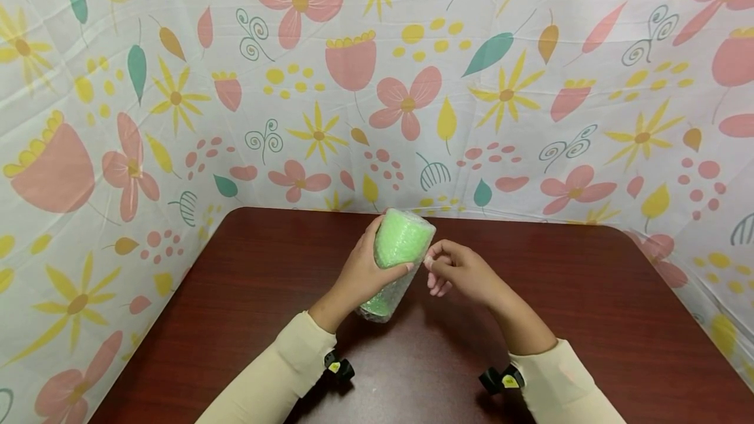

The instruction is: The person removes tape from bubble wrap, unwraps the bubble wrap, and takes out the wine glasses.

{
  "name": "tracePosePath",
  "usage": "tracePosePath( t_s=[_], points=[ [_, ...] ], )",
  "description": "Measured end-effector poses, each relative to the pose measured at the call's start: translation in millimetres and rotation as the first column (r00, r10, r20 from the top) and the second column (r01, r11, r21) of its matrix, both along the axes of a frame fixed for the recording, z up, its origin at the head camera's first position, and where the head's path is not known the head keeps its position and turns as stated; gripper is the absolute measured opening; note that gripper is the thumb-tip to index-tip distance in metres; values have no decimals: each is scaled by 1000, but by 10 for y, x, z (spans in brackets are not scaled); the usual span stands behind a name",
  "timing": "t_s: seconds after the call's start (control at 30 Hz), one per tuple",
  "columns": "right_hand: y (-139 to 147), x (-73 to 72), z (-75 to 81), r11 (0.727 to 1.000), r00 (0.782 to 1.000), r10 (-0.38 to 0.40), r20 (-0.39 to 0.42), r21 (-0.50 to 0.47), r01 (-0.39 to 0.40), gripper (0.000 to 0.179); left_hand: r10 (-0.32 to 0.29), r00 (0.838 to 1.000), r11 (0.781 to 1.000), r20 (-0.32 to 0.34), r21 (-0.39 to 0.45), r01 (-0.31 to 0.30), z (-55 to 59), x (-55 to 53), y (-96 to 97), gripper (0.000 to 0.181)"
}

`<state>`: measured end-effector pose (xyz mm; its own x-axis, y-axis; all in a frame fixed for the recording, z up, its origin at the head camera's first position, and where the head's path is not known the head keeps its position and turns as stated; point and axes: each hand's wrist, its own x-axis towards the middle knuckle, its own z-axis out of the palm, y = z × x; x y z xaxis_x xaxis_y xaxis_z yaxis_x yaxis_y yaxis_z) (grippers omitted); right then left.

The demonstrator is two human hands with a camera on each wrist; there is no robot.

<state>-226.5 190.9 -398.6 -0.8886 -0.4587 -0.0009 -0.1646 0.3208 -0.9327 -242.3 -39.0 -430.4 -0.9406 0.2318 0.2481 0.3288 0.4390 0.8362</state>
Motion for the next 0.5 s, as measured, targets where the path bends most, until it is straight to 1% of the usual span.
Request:
tracePosePath(
  t_s=[0.1, 0.3, 0.5],
  points=[
    [-1, -3, -2, 1000, 1000, 7, 3, -10, -7, 33, 7, 1000, 1000, 4, -6, -7, -8, -4, 3, 104],
    [-9, -3, -6, 999, 1000, 29, 0, -28, -29, 27, 15, 1000, 1000, 5, -18, -15, -29, -10, 11, 105],
    [-25, 5, -6, 1000, 1000, 7, -1, -8, -7, 29, 16, 1000, 1000, 10, -22, -16, -35, -5, 15, 103]
  ],
)
